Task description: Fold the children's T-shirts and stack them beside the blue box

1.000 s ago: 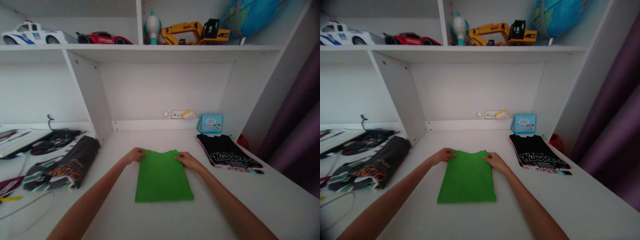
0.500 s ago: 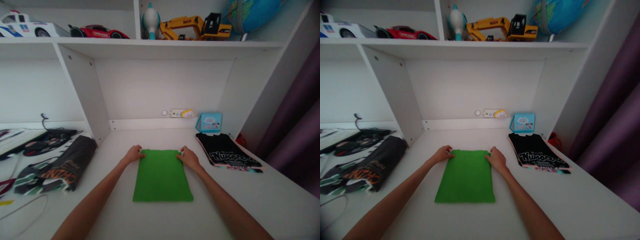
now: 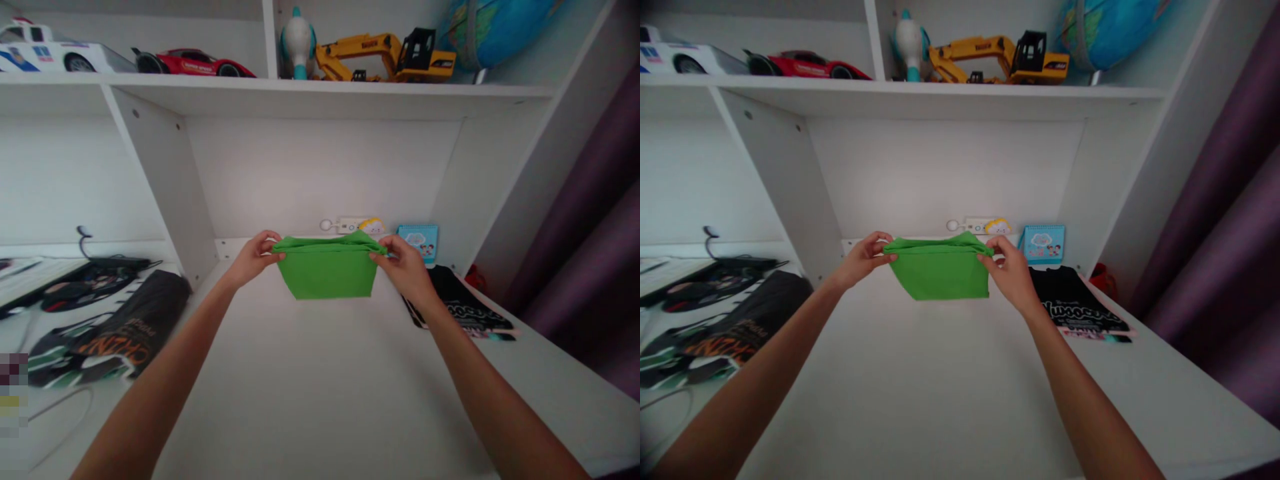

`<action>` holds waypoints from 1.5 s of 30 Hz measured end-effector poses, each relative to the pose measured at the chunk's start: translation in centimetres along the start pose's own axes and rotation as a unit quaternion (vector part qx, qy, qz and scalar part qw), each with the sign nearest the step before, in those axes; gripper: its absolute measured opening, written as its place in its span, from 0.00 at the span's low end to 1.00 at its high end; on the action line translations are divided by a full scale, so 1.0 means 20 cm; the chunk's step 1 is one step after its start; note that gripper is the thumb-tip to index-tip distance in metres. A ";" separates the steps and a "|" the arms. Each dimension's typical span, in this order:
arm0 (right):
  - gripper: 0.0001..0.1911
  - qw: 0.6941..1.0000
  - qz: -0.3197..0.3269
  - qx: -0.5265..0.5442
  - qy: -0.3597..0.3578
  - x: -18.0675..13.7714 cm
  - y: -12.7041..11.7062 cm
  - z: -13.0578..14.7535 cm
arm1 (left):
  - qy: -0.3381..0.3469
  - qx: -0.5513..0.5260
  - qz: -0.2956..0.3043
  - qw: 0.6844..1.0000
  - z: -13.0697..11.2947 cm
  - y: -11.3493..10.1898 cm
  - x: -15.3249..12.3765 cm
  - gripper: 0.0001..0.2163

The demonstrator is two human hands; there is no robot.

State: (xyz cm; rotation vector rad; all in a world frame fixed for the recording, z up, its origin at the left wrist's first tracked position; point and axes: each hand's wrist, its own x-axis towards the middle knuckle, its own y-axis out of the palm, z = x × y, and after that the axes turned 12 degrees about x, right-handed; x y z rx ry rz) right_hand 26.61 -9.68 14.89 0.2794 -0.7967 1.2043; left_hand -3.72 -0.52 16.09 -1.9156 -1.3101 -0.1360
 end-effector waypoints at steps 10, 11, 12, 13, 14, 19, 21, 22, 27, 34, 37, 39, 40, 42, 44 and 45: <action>0.12 0.921 0.377 -0.090 0.035 -0.64 -0.04 0.06 | 0.045 0.302 0.281 0.910 0.10 0.15 -0.45 0.18; 0.12 0.927 0.361 -0.088 0.054 -0.64 -0.05 0.02 | 0.039 0.316 0.280 0.906 0.06 0.18 -0.47 0.20; 0.12 0.939 0.325 -0.094 0.063 -0.63 -0.06 -0.03 | 0.034 0.323 0.265 0.908 0.01 0.21 -0.49 0.20; 0.13 0.950 0.286 -0.106 0.064 -0.59 -0.07 -0.08 | 0.037 0.327 0.246 0.912 -0.06 0.26 -0.50 0.18; 0.14 0.957 0.256 -0.121 0.060 -0.56 -0.06 -0.14 | 0.046 0.326 0.232 0.915 -0.12 0.33 -0.50 0.17; 0.17 0.936 0.290 -0.187 0.068 -0.45 0.01 -0.36 | 0.141 0.321 0.293 0.890 -0.34 0.71 -0.56 0.23; 0.17 0.928 0.299 -0.212 0.072 -0.48 0.02 -0.37 | 0.147 0.338 0.309 0.877 -0.34 0.77 -0.58 0.22; 0.18 0.925 0.297 -0.228 0.069 -0.50 0.01 -0.35 | 0.143 0.350 0.309 0.873 -0.32 0.77 -0.59 0.21; 0.20 0.904 0.299 -0.298 0.071 -0.73 0.01 -0.14 | 0.085 0.410 0.299 0.857 -0.13 0.54 -0.60 0.26; 0.22 0.881 0.455 -0.115 0.059 -0.91 0.22 0.28 | -0.050 0.436 0.268 0.858 0.11 0.44 -0.48 0.20; 0.22 0.903 0.422 -0.066 0.052 -0.76 0.22 0.22 | -0.074 0.462 0.216 0.857 0.11 0.55 -0.48 0.23; 0.24 0.927 0.346 -0.132 0.056 -0.62 0.19 0.06 | -0.083 0.475 0.191 0.855 0.09 0.62 -0.48 0.29; 0.25 0.931 0.318 -0.170 0.062 -0.54 0.18 -0.05 | -0.085 0.476 0.185 0.855 0.09 0.65 -0.48 0.32; 0.27 0.922 0.306 -0.218 0.090 -0.42 0.17 -0.26 | -0.086 0.473 0.183 0.858 0.11 0.68 -0.46 0.35; 0.27 0.910 0.316 -0.240 0.123 -0.34 0.17 -0.44 | -0.091 0.464 0.192 0.860 0.14 0.68 -0.41 0.36; 0.27 0.905 0.320 -0.245 0.137 -0.33 0.18 -0.50 | -0.097 0.456 0.202 0.861 0.17 0.67 -0.38 0.36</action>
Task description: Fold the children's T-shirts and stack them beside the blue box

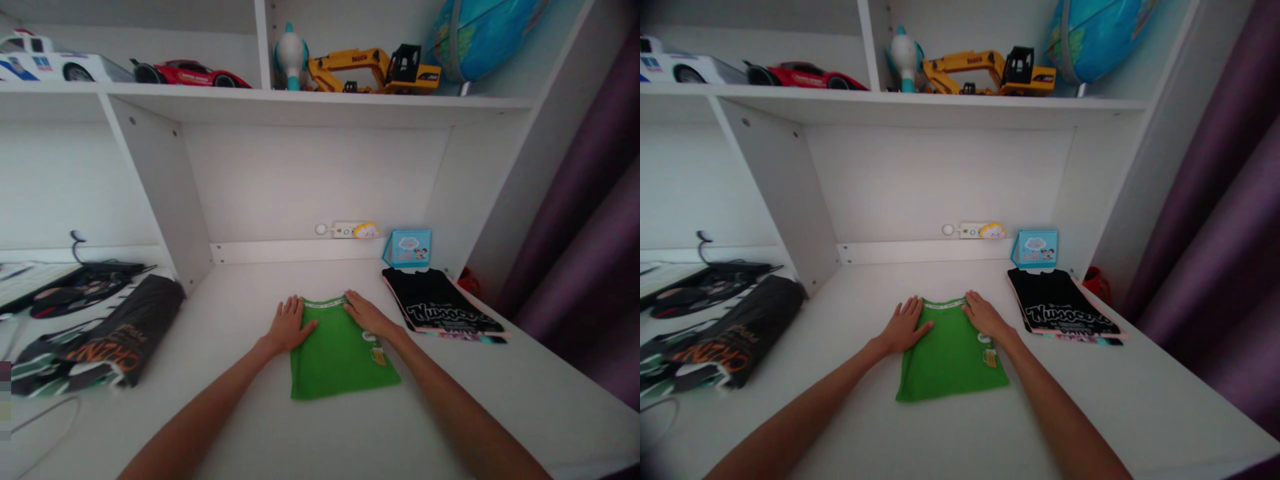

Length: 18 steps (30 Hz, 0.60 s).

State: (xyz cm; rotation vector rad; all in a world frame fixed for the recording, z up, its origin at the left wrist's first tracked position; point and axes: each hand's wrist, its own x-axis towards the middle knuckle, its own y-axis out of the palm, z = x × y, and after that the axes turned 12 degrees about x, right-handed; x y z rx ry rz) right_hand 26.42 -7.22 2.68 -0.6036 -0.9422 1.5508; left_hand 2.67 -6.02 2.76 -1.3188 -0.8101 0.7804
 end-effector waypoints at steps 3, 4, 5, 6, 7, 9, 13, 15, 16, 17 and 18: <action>0.27 1.000 0.006 -0.004 0.029 0.05 0.06 -0.06 | 0.004 -0.022 0.040 0.999 0.08 0.02 0.08 0.35; 0.27 0.999 0.005 -0.005 0.037 0.06 0.08 -0.07 | 0.007 -0.026 0.045 0.999 0.10 0.03 0.10 0.34; 0.28 0.999 0.004 -0.006 0.043 0.06 0.09 -0.07 | 0.009 -0.027 0.046 0.999 0.11 0.04 0.11 0.34; 0.28 0.999 0.004 -0.007 0.047 0.06 0.10 -0.07 | 0.011 -0.026 0.045 0.999 0.13 0.04 0.12 0.34; 0.29 0.999 0.007 -0.008 0.049 0.05 0.10 -0.07 | 0.013 -0.024 0.044 0.999 0.13 0.04 0.13 0.34; 0.30 0.999 0.014 -0.009 0.052 0.04 0.07 -0.05 | 0.009 -0.017 0.045 0.999 0.12 0.03 0.13 0.34; 0.37 0.999 0.024 -0.021 0.023 -0.08 0.01 0.06 | 0.010 -0.008 0.012 1.000 0.03 -0.04 0.02 0.35; 0.38 0.999 0.042 -0.020 -0.025 -0.20 0.02 0.13 | 0.067 -0.010 -0.012 0.998 -0.04 -0.07 -0.09 0.36; 0.38 0.997 0.056 -0.016 -0.045 -0.26 0.03 0.16 | 0.097 -0.009 -0.016 0.995 -0.06 -0.08 -0.14 0.37; 0.37 0.996 0.067 -0.010 -0.057 -0.32 0.04 0.18 | 0.117 -0.010 -0.012 0.993 -0.09 -0.09 -0.18 0.38; 0.37 0.995 0.076 -0.006 -0.060 -0.36 0.06 0.19 | 0.125 -0.011 -0.004 0.992 -0.10 -0.09 -0.22 0.39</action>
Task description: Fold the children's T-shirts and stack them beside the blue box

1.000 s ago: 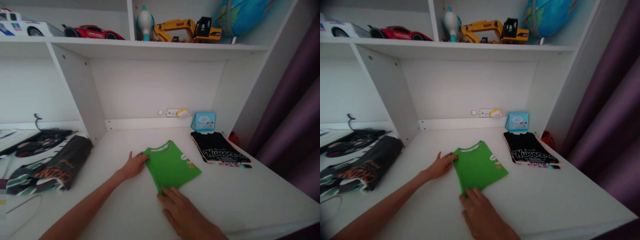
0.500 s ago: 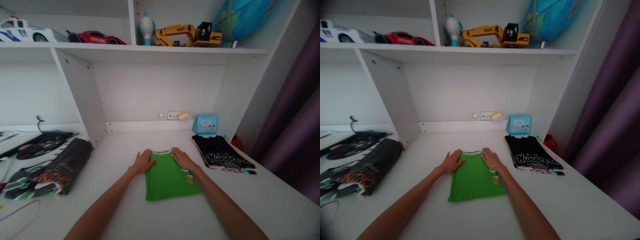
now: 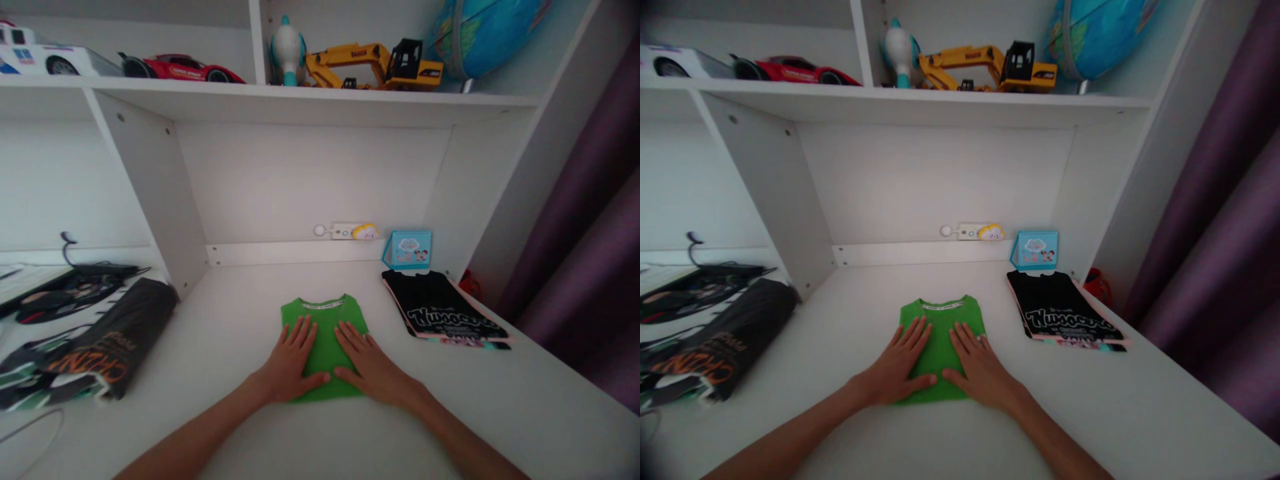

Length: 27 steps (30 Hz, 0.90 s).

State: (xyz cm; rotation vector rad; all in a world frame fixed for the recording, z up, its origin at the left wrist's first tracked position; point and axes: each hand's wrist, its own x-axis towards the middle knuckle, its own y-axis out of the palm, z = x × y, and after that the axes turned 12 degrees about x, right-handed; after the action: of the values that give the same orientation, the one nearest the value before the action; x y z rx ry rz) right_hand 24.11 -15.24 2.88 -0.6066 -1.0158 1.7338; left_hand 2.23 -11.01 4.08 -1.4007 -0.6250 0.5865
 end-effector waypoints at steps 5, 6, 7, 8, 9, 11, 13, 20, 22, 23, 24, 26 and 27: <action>0.38 1.000 0.001 0.006 0.018 -0.06 0.05 0.01 | -0.029 -0.011 0.030 0.999 -0.03 0.02 -0.04 0.43; 0.39 1.000 0.002 0.007 0.018 -0.06 0.05 0.00 | -0.029 -0.008 0.031 0.999 -0.02 0.02 -0.04 0.43; 0.39 1.000 0.001 0.008 0.021 -0.06 0.04 -0.01 | -0.031 -0.005 0.034 0.999 -0.01 0.02 -0.03 0.44; 0.39 0.999 -0.005 0.008 0.030 -0.06 0.04 -0.03 | -0.039 -0.002 0.039 0.999 0.01 0.01 -0.04 0.45; 0.39 0.999 -0.016 0.008 0.048 -0.07 0.03 -0.04 | -0.053 0.000 0.045 0.998 0.03 0.01 -0.04 0.45; 0.39 0.995 -0.046 0.002 0.092 -0.09 0.02 -0.08 | -0.099 -0.001 0.061 0.993 0.08 0.00 -0.07 0.42; 0.37 0.989 -0.085 -0.013 0.120 -0.12 0.01 -0.11 | -0.134 -0.005 0.056 0.989 0.12 -0.01 -0.09 0.35; 0.12 0.962 -0.162 -0.010 0.221 -0.07 -0.04 -0.08 | -0.180 -0.060 0.013 0.982 0.11 -0.05 -0.07 0.12; 0.09 0.956 -0.166 0.034 0.240 -0.03 -0.05 -0.09 | -0.174 -0.107 0.004 0.979 0.11 -0.05 -0.04 0.10; 0.10 0.952 -0.172 0.053 0.246 -0.02 -0.06 -0.10 | -0.175 -0.140 -0.002 0.975 0.10 -0.04 -0.03 0.10; 0.10 0.949 -0.177 0.070 0.251 0.00 -0.06 -0.12 | -0.185 -0.177 -0.008 0.967 0.11 -0.03 -0.02 0.10; 0.13 0.944 -0.182 0.103 0.257 0.01 -0.07 -0.16 | -0.219 -0.271 -0.007 0.937 0.11 -0.02 -0.01 0.13; 0.13 0.941 -0.181 0.123 0.258 0.02 -0.07 -0.19 | -0.239 -0.333 -0.002 0.912 0.10 -0.02 -0.01 0.15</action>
State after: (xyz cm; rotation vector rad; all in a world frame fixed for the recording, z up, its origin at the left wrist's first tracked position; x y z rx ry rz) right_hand 27.53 -13.34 2.13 -0.6217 -0.4904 1.2530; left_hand 0.61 -9.72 4.68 -1.9015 -1.3096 0.7607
